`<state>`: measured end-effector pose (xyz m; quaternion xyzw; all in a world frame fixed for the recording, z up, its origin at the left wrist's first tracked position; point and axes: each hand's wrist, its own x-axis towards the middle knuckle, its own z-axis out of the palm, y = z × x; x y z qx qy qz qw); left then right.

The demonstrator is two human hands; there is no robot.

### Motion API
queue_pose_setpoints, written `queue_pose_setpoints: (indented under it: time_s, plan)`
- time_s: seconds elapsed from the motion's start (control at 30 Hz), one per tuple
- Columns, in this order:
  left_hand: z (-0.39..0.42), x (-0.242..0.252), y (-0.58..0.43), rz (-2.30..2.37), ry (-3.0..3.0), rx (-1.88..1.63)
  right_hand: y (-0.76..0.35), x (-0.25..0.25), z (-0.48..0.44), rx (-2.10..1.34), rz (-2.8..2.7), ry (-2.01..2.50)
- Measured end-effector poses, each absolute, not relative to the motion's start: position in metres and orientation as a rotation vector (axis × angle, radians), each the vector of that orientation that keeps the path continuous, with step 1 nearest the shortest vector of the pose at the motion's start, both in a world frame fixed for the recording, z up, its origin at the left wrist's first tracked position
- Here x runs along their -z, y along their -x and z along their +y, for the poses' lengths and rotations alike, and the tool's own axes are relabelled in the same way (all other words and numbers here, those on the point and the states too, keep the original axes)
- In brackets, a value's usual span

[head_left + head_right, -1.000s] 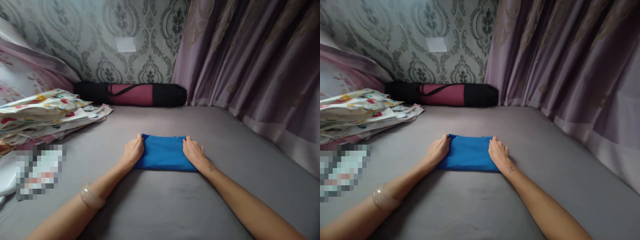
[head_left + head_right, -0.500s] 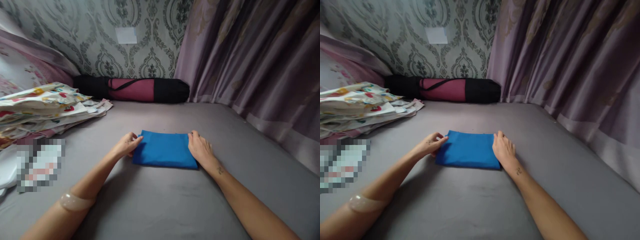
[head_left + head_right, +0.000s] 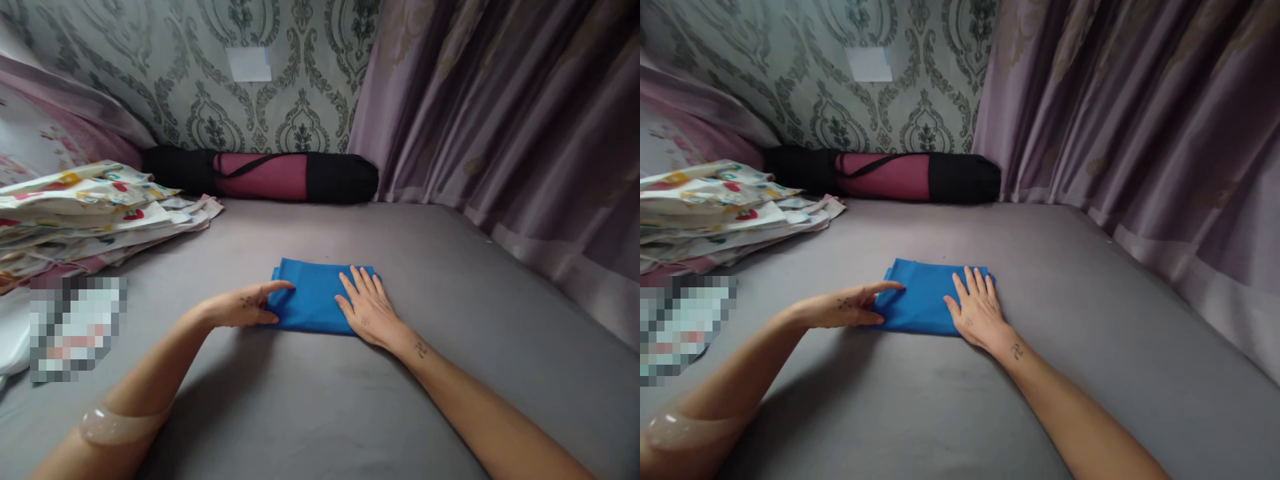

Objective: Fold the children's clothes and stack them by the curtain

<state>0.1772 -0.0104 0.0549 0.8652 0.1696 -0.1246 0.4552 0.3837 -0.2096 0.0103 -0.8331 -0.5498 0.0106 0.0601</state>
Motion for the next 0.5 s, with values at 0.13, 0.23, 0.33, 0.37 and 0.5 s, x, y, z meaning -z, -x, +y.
queue_pose_setpoints:
  time_s: [0.13, 0.23, 0.33, 0.37, 0.5]
  plan:
    - [-0.004, -0.059, -0.176, 0.469, -1.993, 0.445, -0.384, -0.011, -0.209, -0.023, -1.667, 2.533]
    - [0.004, -0.063, -0.172, 0.480, -1.946, 0.468, -0.384, -0.011, -0.209, -0.016, -1.673, 2.537]
    - [0.013, -0.069, -0.165, 0.568, -2.028, 0.484, -0.385, -0.010, -0.209, -0.025, -1.678, 2.544]
    - [0.015, -0.071, -0.163, 0.637, -2.100, 0.489, -0.386, -0.011, -0.209, -0.036, -1.680, 2.547]
    - [0.001, -0.080, -0.166, 0.937, -2.598, 0.267, -0.387, -0.021, -0.204, -0.154, -1.694, 2.562]
